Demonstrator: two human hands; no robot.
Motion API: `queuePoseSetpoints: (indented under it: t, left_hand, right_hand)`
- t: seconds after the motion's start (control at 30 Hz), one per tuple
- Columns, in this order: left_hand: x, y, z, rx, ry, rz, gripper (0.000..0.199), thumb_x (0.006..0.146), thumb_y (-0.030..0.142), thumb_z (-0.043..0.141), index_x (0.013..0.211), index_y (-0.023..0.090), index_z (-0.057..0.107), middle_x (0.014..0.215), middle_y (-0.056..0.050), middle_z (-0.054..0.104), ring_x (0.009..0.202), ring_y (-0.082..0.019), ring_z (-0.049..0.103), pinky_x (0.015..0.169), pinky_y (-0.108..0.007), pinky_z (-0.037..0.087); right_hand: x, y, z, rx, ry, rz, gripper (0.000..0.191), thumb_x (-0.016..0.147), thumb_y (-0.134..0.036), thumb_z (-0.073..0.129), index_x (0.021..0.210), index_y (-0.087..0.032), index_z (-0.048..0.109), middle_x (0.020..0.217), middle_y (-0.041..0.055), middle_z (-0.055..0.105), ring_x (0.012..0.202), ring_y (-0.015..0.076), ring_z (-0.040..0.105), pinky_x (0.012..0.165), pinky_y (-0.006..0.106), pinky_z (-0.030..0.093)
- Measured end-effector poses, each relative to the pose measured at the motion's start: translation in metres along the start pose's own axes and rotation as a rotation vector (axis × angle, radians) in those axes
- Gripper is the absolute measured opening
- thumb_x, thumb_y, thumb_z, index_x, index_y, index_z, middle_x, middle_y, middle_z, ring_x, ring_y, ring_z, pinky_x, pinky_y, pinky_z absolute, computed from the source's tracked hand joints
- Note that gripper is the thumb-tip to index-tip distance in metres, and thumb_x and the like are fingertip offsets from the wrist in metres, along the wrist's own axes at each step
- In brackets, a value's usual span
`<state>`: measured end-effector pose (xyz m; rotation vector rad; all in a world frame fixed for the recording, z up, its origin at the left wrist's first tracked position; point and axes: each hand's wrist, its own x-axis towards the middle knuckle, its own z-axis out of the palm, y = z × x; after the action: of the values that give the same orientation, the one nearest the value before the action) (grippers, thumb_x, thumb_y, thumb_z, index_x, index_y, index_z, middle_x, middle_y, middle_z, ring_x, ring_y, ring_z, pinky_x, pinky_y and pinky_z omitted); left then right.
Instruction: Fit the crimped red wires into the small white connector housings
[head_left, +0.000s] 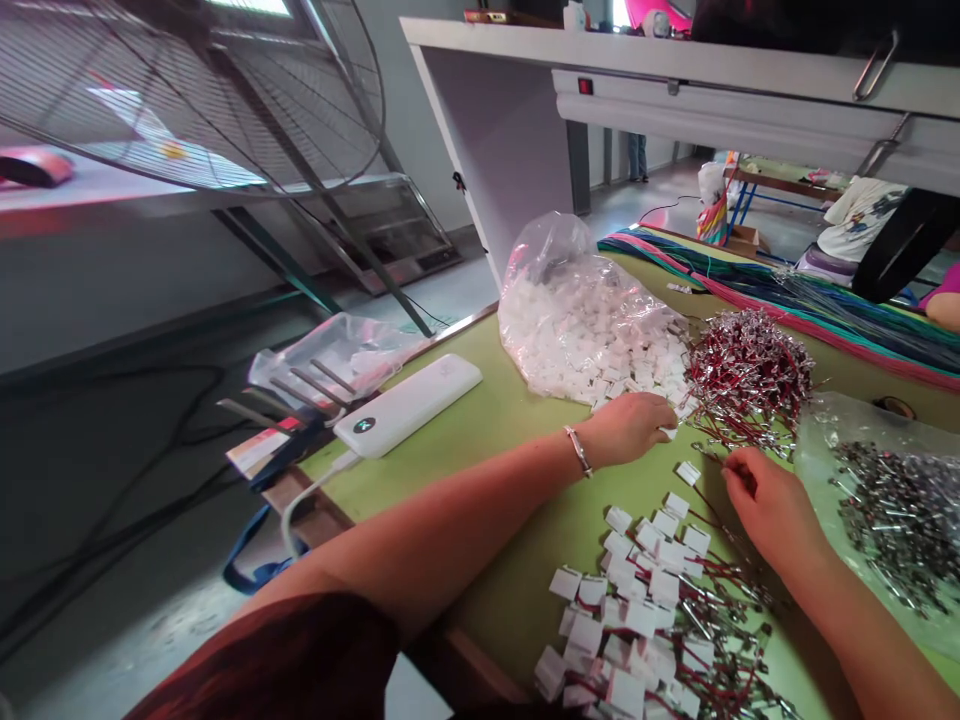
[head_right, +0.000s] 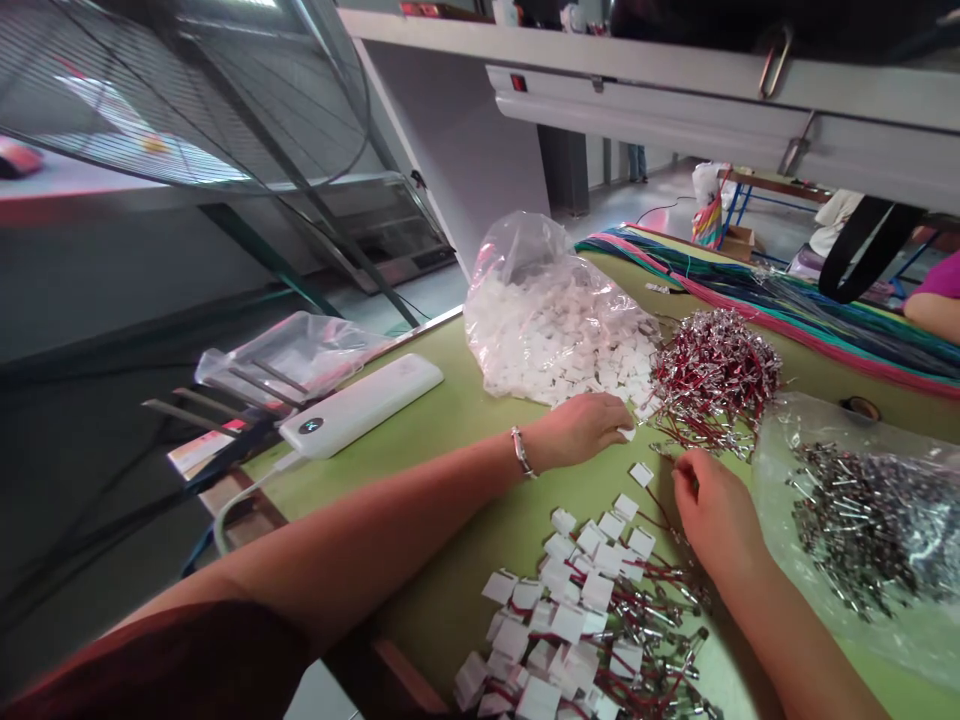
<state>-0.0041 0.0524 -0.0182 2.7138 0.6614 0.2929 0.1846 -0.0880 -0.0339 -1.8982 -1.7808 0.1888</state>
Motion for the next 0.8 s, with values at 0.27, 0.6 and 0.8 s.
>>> queuePoseSetpoints:
  t: [0.27,0.6,0.8]
  left_hand:
    - [-0.005,0.003,0.002,0.032,-0.033,-0.047,0.023,0.087,0.015,0.052,0.106,0.016,0.066,0.099,-0.009,0.056,0.088,-0.018,0.056,0.078,-0.030,0.046]
    - [-0.005,0.023,0.001,-0.913,0.058,-0.390,0.014,0.079,0.022,0.064,0.086,0.014,0.054,0.065,-0.001,0.062,0.062,-0.012,0.061,0.056,-0.023,0.044]
    - [-0.008,0.026,0.002,-1.433,-0.035,-0.397,0.019,0.076,0.025,0.071,0.087,0.012,0.062,0.057,0.003,0.060,0.049,-0.006,0.055,0.049,-0.019,0.037]
  right_hand:
    - [-0.001,0.006,0.000,0.167,-0.085,0.072,0.022,0.085,-0.028,0.049,0.086,-0.021,0.070,0.087,0.0051,0.072,0.080,0.0204,0.066,0.074,0.035,0.050]
    - [-0.009,-0.016,-0.008,-0.013,0.063,-0.111,0.018,0.089,-0.028,0.047,0.083,-0.020,0.063,0.079,0.0038,0.065,0.071,0.0175,0.060,0.068,0.031,0.045]
    - [-0.011,-0.019,-0.010,-0.021,0.152,-0.230,0.020,0.093,-0.030,0.047,0.086,-0.020,0.062,0.079,0.0028,0.065,0.071,0.0159,0.060,0.065,0.029,0.044]
